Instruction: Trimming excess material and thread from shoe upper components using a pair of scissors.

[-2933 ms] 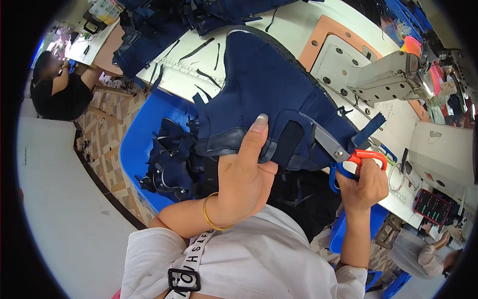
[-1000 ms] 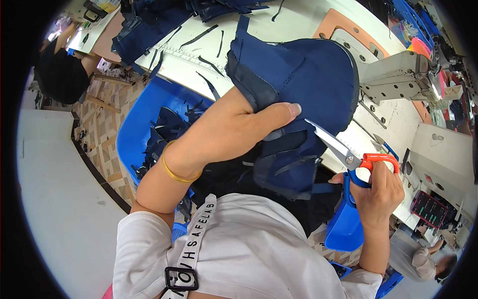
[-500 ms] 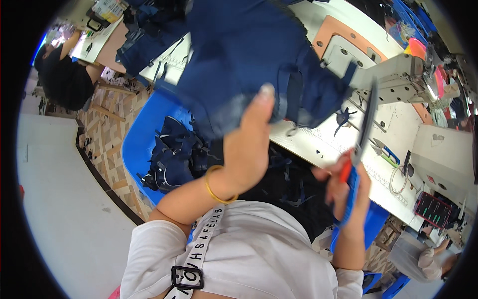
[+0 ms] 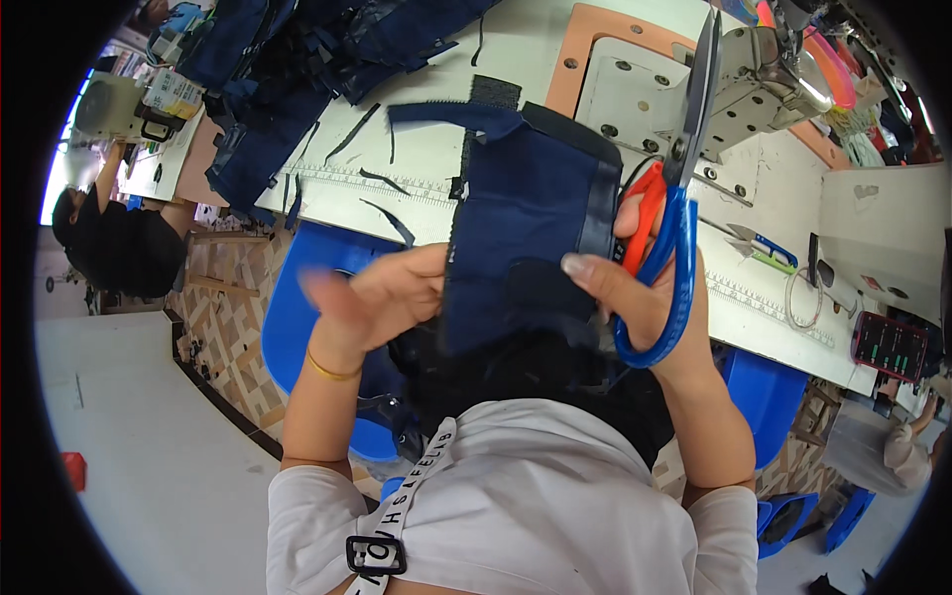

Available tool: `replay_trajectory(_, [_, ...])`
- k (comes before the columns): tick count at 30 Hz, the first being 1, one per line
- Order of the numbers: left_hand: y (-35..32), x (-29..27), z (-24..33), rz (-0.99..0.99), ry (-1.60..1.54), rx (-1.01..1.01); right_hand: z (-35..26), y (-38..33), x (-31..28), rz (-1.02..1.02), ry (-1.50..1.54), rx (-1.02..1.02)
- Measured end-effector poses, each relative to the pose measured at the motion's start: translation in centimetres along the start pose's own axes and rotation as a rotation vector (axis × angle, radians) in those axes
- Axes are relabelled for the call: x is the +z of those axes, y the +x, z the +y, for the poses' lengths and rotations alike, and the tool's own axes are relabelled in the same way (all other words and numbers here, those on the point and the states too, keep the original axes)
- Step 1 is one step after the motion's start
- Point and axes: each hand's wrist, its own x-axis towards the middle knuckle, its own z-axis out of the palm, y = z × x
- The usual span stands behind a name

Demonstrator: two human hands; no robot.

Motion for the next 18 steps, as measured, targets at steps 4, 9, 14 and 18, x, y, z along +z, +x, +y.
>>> replay_trajectory(4, [0.7,0.4,-2.3,0.071,0.244,0.041,0.1,0.5,-0.6,0.003,0.098,0.003])
replay_trajectory(9, [1.7,3.4,-2.5,0.359,0.455,-0.006,1.4,1.3,-6.3,-0.033,-0.601,-0.487])
replay_trajectory(14, [1.9,4.6,-0.5,0.431,0.405,0.022,-3.6,-2.3,-8.8,-0.181,-1.348,-0.447])
replay_trajectory(18, [2.4,5.0,-0.8,0.424,0.643,0.198,-3.1,-2.9,-9.4,-0.160,-1.493,-0.553])
